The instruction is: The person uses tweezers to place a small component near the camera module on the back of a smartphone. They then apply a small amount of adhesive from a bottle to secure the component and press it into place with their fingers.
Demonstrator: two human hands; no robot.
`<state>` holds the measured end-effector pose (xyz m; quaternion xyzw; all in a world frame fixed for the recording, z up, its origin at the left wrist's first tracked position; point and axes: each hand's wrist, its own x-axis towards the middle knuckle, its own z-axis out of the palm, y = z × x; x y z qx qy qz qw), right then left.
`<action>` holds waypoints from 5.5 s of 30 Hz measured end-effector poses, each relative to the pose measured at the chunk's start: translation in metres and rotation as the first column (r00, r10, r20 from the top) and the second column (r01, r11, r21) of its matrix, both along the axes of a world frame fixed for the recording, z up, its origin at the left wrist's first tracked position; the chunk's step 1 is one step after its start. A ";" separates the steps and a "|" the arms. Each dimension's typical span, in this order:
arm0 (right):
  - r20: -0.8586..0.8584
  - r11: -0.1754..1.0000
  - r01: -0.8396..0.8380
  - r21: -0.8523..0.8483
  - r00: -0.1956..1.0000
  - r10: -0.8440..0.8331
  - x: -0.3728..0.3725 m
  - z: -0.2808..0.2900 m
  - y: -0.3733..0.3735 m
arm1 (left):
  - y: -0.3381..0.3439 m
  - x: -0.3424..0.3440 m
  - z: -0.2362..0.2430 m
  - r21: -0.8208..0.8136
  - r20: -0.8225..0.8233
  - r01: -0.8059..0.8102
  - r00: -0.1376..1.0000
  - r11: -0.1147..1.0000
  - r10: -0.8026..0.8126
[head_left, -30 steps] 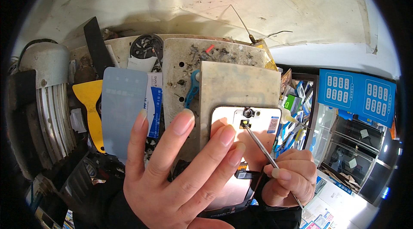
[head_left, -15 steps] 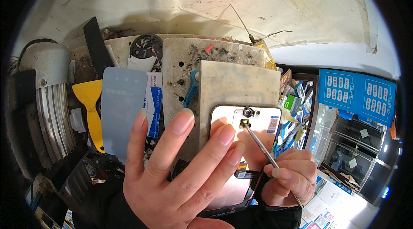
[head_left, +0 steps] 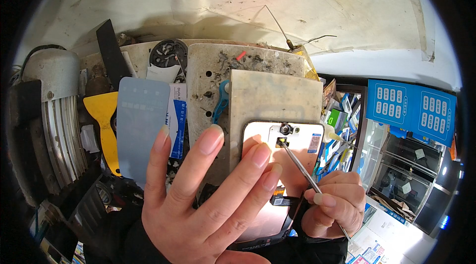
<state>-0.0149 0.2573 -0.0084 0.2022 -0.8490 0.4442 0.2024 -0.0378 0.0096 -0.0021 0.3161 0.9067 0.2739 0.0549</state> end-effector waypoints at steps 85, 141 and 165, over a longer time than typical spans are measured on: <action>0.024 0.996 0.021 0.091 0.999 -0.023 -0.003 0.016 -0.005 | -0.003 -0.013 -0.027 0.023 -0.332 0.178 0.929 0.984 -0.161; 0.036 0.994 0.046 0.104 0.998 -0.050 -0.002 0.019 -0.011 | -0.022 -0.018 -0.056 0.019 -0.440 0.232 0.875 0.972 -0.200; 0.006 0.995 0.098 0.023 0.995 -0.098 0.000 0.015 0.002 | 0.002 -0.009 -0.025 0.084 -0.229 0.047 0.973 0.995 -0.027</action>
